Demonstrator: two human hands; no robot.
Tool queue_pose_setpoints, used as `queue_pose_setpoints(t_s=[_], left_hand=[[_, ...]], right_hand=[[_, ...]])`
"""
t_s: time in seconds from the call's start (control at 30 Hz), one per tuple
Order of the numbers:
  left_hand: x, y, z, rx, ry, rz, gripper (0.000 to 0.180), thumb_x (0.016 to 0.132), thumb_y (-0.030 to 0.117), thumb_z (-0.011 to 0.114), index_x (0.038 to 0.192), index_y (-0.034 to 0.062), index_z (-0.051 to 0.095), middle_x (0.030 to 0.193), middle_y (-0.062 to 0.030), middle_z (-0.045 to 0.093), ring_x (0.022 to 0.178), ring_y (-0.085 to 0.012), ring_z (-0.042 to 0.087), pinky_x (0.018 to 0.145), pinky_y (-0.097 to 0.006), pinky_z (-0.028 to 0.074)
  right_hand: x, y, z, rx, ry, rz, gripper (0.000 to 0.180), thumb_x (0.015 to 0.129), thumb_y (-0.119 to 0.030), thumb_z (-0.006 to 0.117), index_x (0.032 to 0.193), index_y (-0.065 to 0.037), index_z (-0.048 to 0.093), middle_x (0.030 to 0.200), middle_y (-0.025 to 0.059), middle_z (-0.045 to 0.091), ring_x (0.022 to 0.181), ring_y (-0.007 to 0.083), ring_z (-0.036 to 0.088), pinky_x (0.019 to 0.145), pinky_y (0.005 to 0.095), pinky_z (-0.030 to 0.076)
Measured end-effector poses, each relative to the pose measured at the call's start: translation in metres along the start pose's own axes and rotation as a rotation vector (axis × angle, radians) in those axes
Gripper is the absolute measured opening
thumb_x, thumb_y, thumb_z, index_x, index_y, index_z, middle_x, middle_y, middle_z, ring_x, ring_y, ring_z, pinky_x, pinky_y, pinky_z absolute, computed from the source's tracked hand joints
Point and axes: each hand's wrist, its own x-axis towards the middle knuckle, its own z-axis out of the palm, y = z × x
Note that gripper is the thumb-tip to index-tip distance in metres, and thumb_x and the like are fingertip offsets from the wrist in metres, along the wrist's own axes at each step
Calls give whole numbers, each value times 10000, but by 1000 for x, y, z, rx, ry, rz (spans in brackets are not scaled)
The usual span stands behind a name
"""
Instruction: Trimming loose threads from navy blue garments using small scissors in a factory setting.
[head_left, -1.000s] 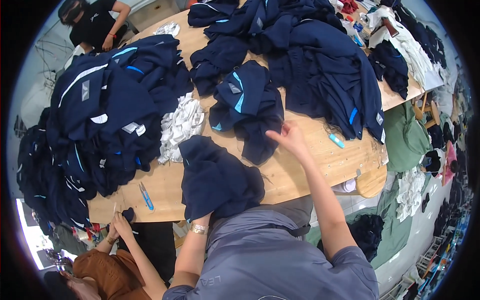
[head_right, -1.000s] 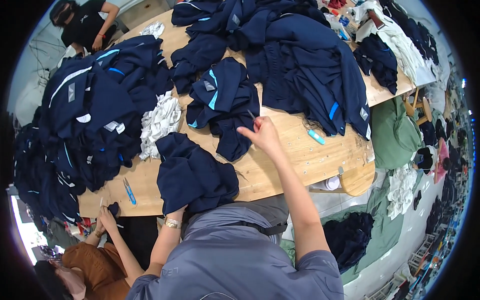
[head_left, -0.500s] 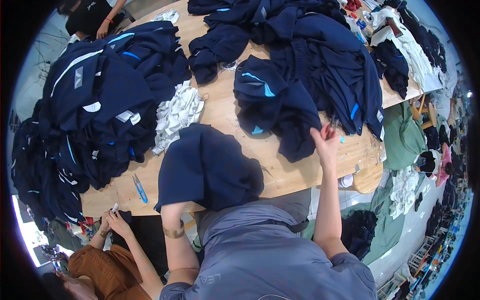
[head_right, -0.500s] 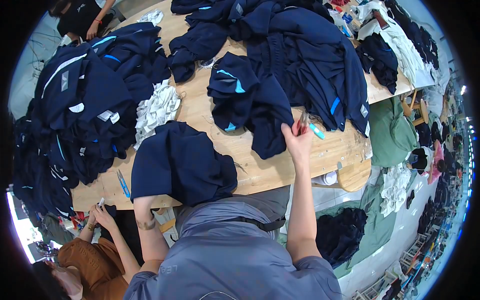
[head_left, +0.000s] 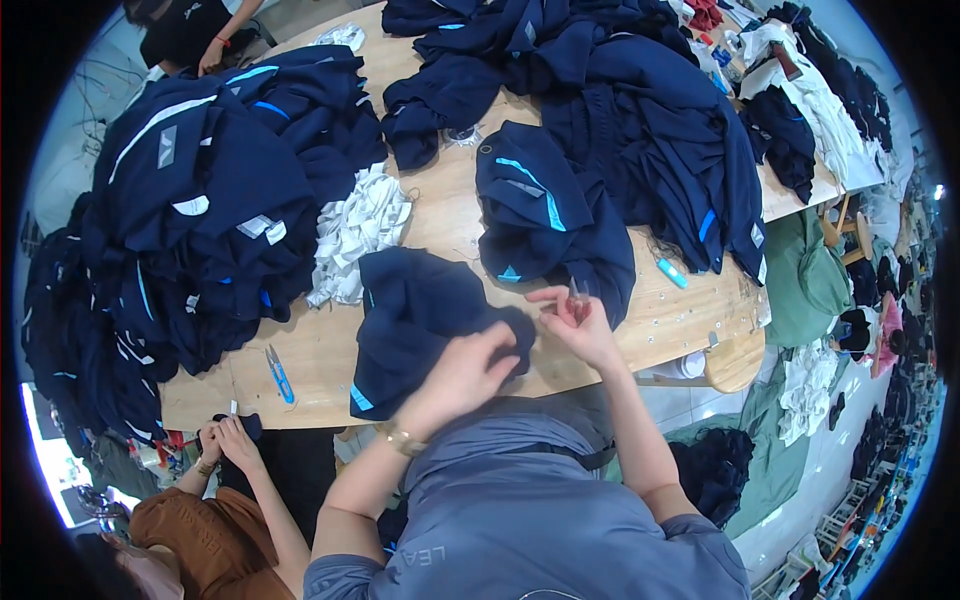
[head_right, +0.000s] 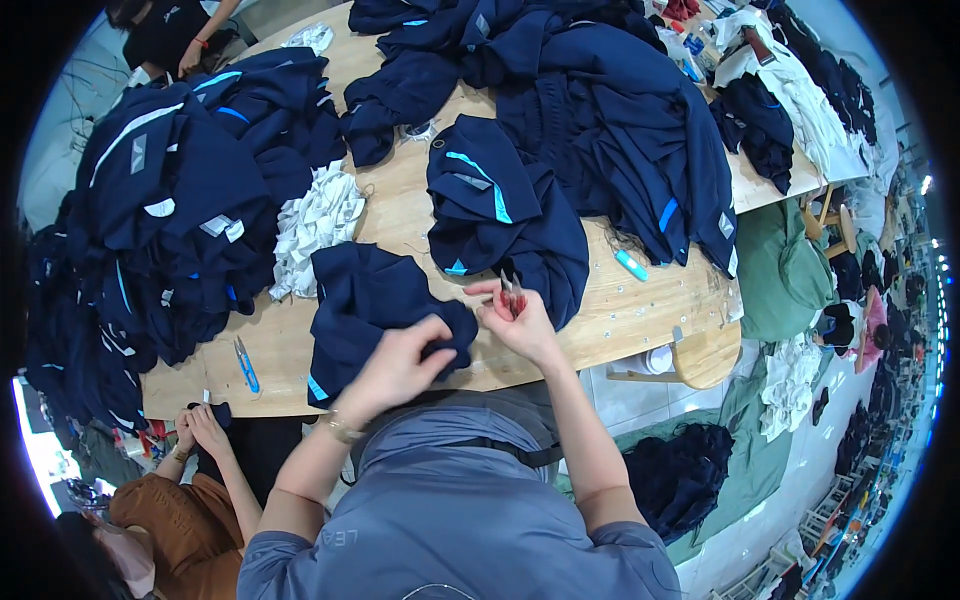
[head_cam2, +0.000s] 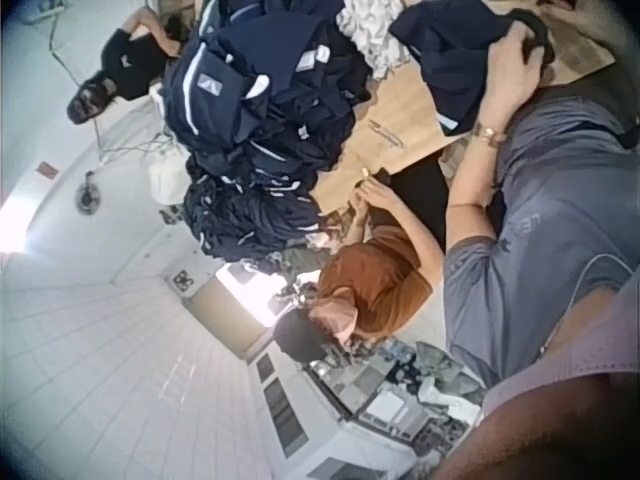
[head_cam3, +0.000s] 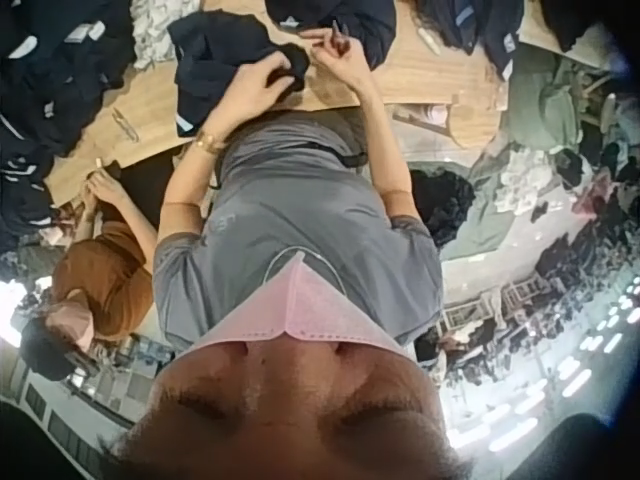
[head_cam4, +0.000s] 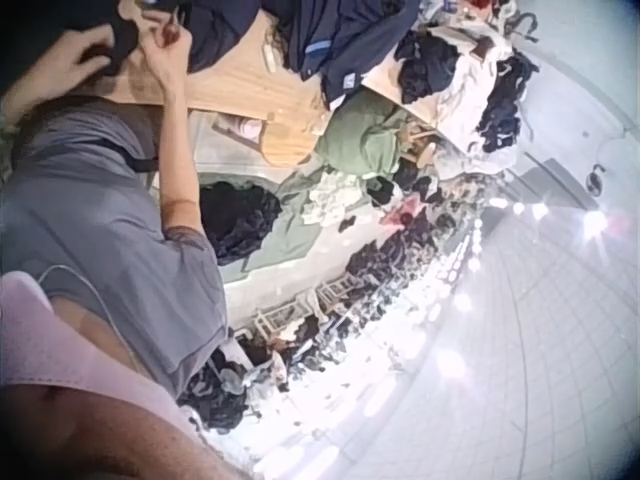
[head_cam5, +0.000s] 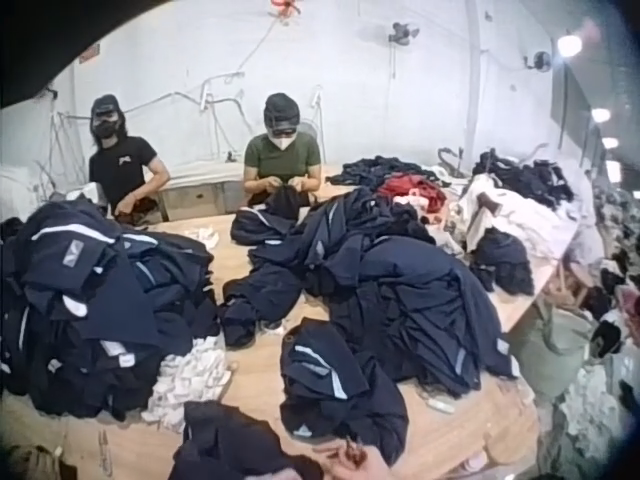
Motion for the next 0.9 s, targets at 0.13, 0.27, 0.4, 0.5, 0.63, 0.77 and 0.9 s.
queue_pose_setpoints(t_s=[0.13, 0.27, 0.4, 0.5, 0.63, 0.77, 0.9], left_hand=[[-14, 61, -90, -462, 51, 110, 152, 827, 73, 583, 960, 26, 529, 783, -17, 543, 680, -96, 511, 645, -245, 424], [-16, 90, -138, -615, 220, 417, 216, 798, 115, 623, 946, 8, 508, 908, -15, 515, 829, -64, 485, 734, -184, 379], [-16, 100, -162, -881, 191, 556, 282, 828, 133, 589, 1033, 7, 443, 928, -45, 519, 836, -89, 524, 767, -193, 414], [-19, 99, -163, -1024, 154, 564, 277, 882, 163, 518, 1077, -10, 426, 976, -70, 527, 891, -102, 529, 804, -204, 413], [-15, 75, -171, -1257, -10, 716, 411, 900, 178, 461, 1227, -53, 367, 1146, -133, 521, 1052, -169, 518, 917, -260, 388], [-27, 62, -174, -1294, 142, 693, 615, 805, 154, 556, 1317, -66, 294, 1251, -147, 480, 1166, -223, 468, 1001, -306, 342], [-33, 71, -188, -512, 625, 407, 360, 687, -55, 577, 1031, -1, 487, 985, -36, 556, 904, -110, 538, 835, -211, 396]], right_hand=[[31, -41, 2, 320, -306, -187, 360, 709, -83, 644, 546, -73, 323, 1199, 189, 533, 1098, 231, 513, 951, 367, 389], [46, -93, 29, 305, -388, -355, 454, 723, -151, 713, 550, -99, 297, 1130, 144, 587, 862, 105, 539, 860, 303, 424], [58, -108, 42, 215, -487, -368, 457, 735, -150, 725, 558, -93, 307, 1004, 87, 621, 751, 82, 539, 742, 248, 445], [68, -112, 42, 146, -363, -193, 378, 785, -118, 694, 607, -56, 366, 951, 51, 615, 758, 58, 500, 755, 199, 418], [73, -107, 48, 187, -636, -160, 257, 727, -50, 694, 946, 3, 572, 737, -38, 504, 730, 47, 491, 703, 175, 400], [68, -99, 41, -147, -656, -235, 281, 690, -118, 726, 672, -59, 452, 628, -46, 362, 627, 63, 385, 609, 230, 360], [62, -114, -4, -233, 157, -494, 159, 655, -49, 662, 695, -42, 508, 594, -60, 433, 542, 12, 374, 474, 190, 293]])
